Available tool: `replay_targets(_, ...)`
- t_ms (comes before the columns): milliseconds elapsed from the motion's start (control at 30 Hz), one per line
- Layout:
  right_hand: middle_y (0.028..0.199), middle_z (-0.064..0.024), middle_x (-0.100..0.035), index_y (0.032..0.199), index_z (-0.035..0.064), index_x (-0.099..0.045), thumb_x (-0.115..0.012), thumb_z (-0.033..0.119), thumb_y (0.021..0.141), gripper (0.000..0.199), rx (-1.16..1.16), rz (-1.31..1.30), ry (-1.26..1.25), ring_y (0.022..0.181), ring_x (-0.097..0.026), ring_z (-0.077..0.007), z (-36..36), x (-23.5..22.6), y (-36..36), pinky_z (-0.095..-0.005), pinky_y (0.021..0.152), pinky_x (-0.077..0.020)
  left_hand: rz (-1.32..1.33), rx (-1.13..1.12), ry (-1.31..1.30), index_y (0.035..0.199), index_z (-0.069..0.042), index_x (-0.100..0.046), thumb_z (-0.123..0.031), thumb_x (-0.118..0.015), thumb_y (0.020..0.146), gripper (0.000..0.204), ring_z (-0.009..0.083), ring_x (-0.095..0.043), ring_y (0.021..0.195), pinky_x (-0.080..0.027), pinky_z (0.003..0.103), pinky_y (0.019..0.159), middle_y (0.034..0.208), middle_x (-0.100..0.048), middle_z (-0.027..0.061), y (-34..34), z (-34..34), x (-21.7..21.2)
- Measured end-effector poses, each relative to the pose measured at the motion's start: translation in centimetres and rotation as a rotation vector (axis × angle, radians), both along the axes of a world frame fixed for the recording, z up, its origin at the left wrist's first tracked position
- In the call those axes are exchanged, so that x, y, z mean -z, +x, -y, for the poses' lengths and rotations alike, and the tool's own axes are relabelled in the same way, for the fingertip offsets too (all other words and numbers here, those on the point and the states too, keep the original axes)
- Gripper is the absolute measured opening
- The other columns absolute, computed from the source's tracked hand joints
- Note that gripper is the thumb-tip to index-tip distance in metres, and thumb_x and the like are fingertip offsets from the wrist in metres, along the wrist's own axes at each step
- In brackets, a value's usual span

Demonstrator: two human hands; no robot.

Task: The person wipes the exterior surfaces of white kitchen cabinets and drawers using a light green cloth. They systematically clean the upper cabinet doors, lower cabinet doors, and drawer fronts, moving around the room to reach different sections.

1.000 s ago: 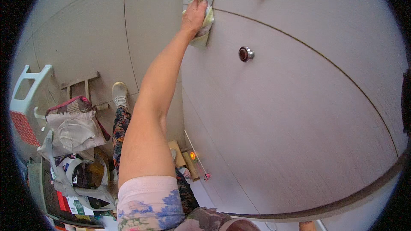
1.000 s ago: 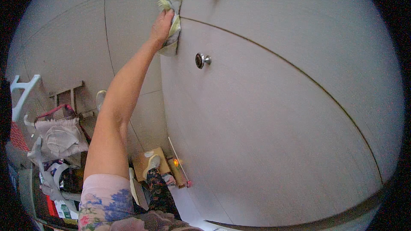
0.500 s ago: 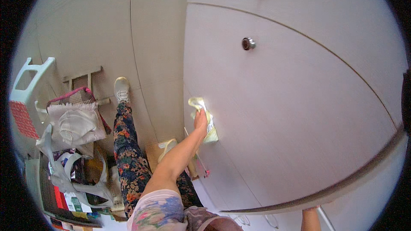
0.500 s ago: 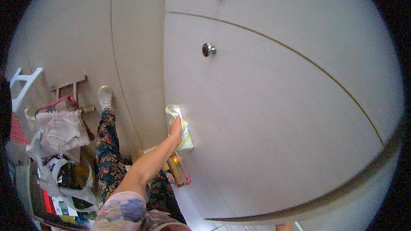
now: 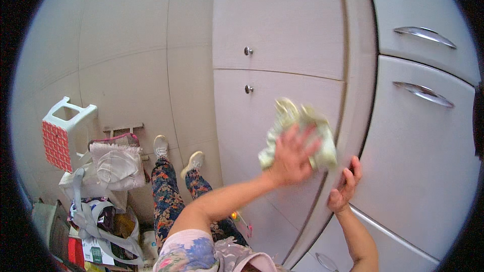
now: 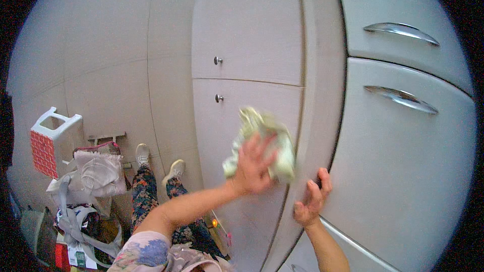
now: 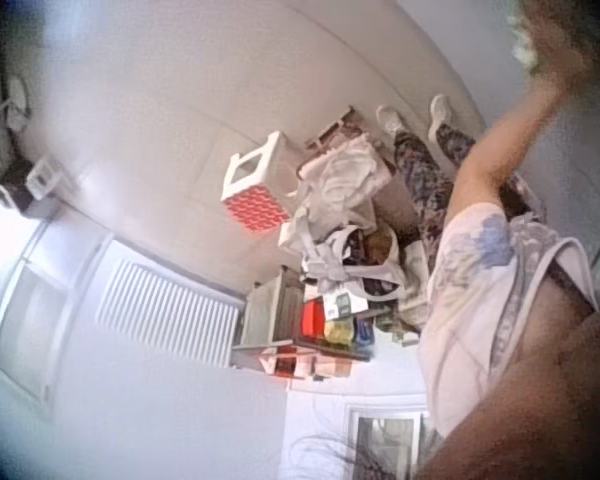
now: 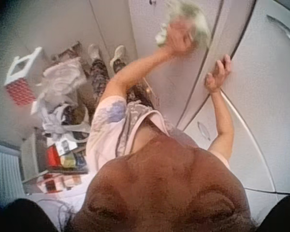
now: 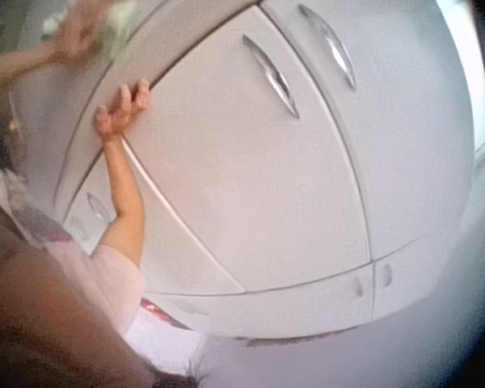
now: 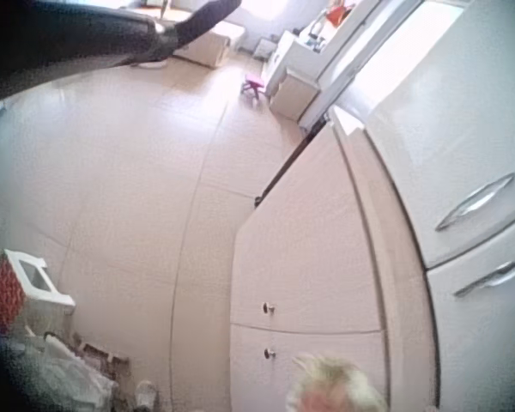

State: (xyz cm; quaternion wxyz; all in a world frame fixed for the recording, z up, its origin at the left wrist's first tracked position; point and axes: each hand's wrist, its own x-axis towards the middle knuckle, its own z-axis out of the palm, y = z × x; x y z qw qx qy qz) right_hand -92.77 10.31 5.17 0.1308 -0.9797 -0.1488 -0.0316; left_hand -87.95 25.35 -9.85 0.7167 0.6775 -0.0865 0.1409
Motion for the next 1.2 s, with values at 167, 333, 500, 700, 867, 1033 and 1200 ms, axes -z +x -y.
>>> replay_targets(167,0.136,-0.0245,-0.038,0.120,0.0064,-0.051,-0.050,0.050,0.089,0.053,-0.024,0.025,0.016,0.125,-0.037,-0.0389,-1.0,-0.1,1.1,-0.0500,0.102,-0.0312,-0.823,-0.017,-0.155,0.138,-0.003,-0.035,-0.025,-0.045,0.088,0.056,0.0389,-0.037,0.124,-0.030,0.045,0.105,0.138,-0.039,0.0177,8.9,-1.1,6.2)
replay_targets(333,0.134,-0.0226,-0.041,0.117,0.0060,-0.053,-0.051,0.048,0.089,0.051,-0.022,0.044,-0.026,0.124,-0.039,-0.0381,-0.9,-0.6,1.0,-0.0488,0.102,-0.0324,-0.906,0.150,-0.156,0.136,-0.002,-0.038,-0.027,-0.045,0.089,0.054,0.0397,-0.036,0.125,-0.028,0.044,0.106,0.139,-0.039,0.0182,3.2,-0.1,1.9)
replay_targets(500,0.131,-0.0226,-0.044,0.116,0.0065,-0.054,-0.053,0.046,0.087,0.049,-0.017,0.066,-0.023,0.120,-0.044,-0.0394,-1.0,-0.9,1.1,-0.0487,0.100,-0.0348,-0.350,0.007,-0.134,0.131,-0.002,-0.043,-0.022,-0.046,0.087,0.049,0.0407,-0.042,0.118,-0.033,0.044,0.101,0.130,-0.046,0.0211,10.2,-2.1,-6.0)
replay_targets(700,0.131,-0.0211,-0.045,0.116,0.0088,-0.054,-0.055,0.043,0.086,0.045,-0.046,0.070,0.001,0.119,-0.044,-0.0390,-1.6,-1.1,1.8,-0.0487,0.098,-0.0358,-0.703,-0.060,-0.237,0.120,0.001,-0.049,-0.027,-0.041,0.090,0.042,0.0426,-0.048,0.109,-0.038,0.046,0.093,0.120,-0.052,0.0242,19.2,-3.0,2.7)
replay_targets(867,0.132,-0.0206,-0.045,0.115,0.0097,-0.055,-0.055,0.045,0.086,0.045,-0.001,0.033,-0.037,0.119,-0.044,-0.0402,-1.3,-1.4,1.1,-0.0491,0.098,-0.0350,-0.850,0.022,-0.093,0.122,-0.001,-0.048,-0.027,-0.040,0.091,0.041,0.0402,-0.046,0.110,-0.036,0.045,0.094,0.120,-0.051,0.0238,9.0,-1.5,0.2)
replay_targets(1033,0.130,-0.0219,-0.044,0.110,0.0086,-0.056,-0.062,0.034,0.079,0.041,0.071,-0.003,-0.012,0.120,-0.042,-0.0406,-2.9,-2.5,1.3,-0.0511,0.099,-0.0342,-0.508,0.028,-0.149,0.119,-0.003,-0.050,-0.024,-0.041,0.091,0.036,0.0376,-0.046,0.109,-0.036,0.046,0.092,0.117,-0.053,0.0206,16.4,-4.2,-6.7)
replay_targets(1200,0.129,-0.0221,-0.044,0.109,0.0069,-0.056,-0.067,0.016,0.070,0.042,0.132,-0.009,0.112,0.121,-0.041,-0.0400,-10.5,-4.3,7.7,-0.0500,0.100,-0.0332,-0.512,-0.061,-0.097,0.110,-0.003,-0.051,-0.024,-0.041,0.090,0.031,0.0433,-0.048,0.102,-0.038,0.050,0.084,0.104,-0.055,0.0243,27.1,-6.6,-3.7)
